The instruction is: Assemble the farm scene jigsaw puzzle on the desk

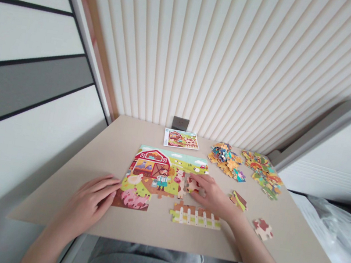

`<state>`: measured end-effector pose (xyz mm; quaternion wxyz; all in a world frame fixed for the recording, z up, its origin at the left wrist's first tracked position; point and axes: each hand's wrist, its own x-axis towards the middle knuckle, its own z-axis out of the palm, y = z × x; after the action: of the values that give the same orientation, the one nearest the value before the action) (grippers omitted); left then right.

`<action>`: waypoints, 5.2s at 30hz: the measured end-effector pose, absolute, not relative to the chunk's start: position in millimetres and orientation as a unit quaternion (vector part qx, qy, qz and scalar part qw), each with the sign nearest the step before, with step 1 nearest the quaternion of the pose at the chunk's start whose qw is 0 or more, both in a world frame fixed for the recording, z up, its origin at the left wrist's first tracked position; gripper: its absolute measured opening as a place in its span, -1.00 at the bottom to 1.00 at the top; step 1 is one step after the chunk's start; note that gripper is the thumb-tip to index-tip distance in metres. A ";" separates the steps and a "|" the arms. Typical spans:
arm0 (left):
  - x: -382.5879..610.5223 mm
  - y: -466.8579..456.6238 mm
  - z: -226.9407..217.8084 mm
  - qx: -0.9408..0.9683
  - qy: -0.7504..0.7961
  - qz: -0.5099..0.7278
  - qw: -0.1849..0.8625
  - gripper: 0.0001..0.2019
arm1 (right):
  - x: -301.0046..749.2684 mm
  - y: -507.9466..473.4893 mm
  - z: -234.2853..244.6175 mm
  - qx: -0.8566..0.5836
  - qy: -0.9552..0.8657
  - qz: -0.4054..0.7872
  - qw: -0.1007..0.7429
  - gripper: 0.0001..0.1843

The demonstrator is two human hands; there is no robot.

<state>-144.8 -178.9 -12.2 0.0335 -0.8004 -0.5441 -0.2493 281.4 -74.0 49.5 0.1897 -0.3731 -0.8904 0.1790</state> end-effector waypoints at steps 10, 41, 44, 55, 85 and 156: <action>-143.8 -178.4 -11.0 -0.796 -0.541 -0.272 0.035 -0.67 | 271.0 -64.8 31.2 -0.408 -0.866 0.156 0.242 -0.40; -144.6 -179.9 -12.4 -0.797 -0.547 -0.254 0.029 -0.67 | 269.5 -68.2 34.8 -0.507 -0.572 0.526 0.372 -0.31; -144.3 -179.4 -12.4 -0.796 -0.546 -0.260 0.029 -0.68 | 264.4 -69.1 30.2 -0.507 -0.567 0.538 0.364 -0.35; -143.9 -179.2 -10.8 -0.796 -0.543 -0.266 0.029 -0.67 | 266.4 -66.4 20.8 -0.495 -0.601 0.508 0.369 -0.32; -143.6 -181.6 -10.4 -0.798 -0.554 -0.238 0.023 -0.67 | 276.8 -78.2 24.6 -0.531 -0.752 0.289 0.264 -0.42; -148.4 -179.1 -13.2 -0.799 -0.542 -0.257 0.031 -0.68 | 296.0 -118.3 39.9 -0.595 -0.779 0.029 0.197 -0.56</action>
<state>-148.4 -179.1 -13.2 0.0308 -0.7991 -0.5425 -0.2575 296.0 -118.3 39.9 0.1967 -0.5949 -0.7788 0.0287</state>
